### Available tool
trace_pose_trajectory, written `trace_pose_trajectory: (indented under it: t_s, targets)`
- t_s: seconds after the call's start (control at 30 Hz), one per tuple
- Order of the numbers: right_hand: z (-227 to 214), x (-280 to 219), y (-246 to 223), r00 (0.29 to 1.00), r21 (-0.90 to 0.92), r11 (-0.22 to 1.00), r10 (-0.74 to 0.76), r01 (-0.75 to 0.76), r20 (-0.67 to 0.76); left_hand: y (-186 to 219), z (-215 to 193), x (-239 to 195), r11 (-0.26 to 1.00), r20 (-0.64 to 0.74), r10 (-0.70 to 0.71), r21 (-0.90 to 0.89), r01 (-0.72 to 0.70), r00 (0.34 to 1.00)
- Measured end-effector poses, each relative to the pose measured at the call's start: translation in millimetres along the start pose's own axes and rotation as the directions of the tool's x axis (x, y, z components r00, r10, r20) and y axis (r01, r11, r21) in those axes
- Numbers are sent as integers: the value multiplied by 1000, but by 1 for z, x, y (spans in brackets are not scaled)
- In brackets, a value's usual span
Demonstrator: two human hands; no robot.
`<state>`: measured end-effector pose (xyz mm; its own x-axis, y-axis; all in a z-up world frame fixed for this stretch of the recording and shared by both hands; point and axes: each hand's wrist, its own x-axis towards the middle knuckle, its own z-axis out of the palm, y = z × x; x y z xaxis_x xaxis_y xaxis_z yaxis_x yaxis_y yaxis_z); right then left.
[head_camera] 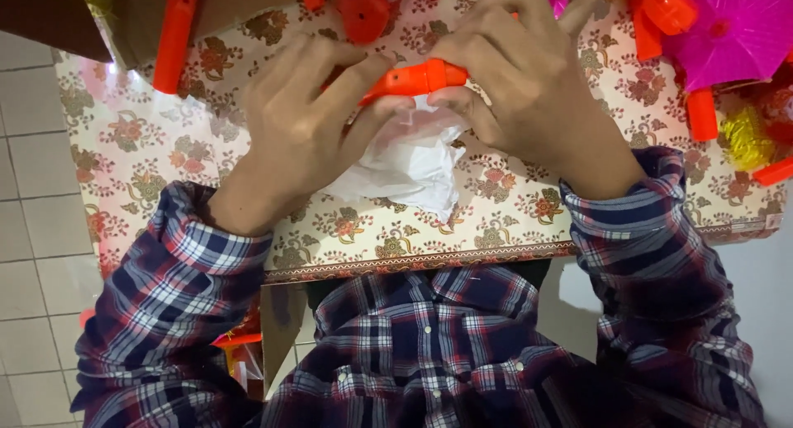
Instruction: Assembling and cleaning decorative lanterns by wiping parts with a cloth and gluing components together.
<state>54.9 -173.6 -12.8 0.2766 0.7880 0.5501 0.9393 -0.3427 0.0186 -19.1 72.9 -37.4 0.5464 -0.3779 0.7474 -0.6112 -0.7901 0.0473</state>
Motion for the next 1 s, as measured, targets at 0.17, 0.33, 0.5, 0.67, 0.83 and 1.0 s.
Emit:
trace_pose_trajectory:
  t_s: [0.17, 0.33, 0.5, 0.67, 0.83, 1.0]
  targets:
    - [2, 0, 1, 1000, 30, 999, -22, 22, 4, 2, 0, -5, 997, 75, -59, -43, 62, 995]
    - [6, -2, 3, 999, 40, 999, -32, 33, -36, 1, 4, -3, 997, 110, -33, 70, 26, 993]
    - [0, 4, -1, 999, 67, 997, -25, 27, -29, 5, 6, -2, 996, 110, -92, 20, 91, 990]
    - [5, 0, 1, 993, 67, 995, -66, 73, -94, 8, 4, -3, 970, 233, -125, -177, 168, 965]
    - [6, 1, -1, 986, -2, 997, -75, 75, -148, 8, 4, -4, 988, 225, -115, -73, 135, 968]
    - [4, 6, -1, 979, 24, 993, -106, 112, -172, 12, 3, 2, 984, 172, -125, -107, 145, 977]
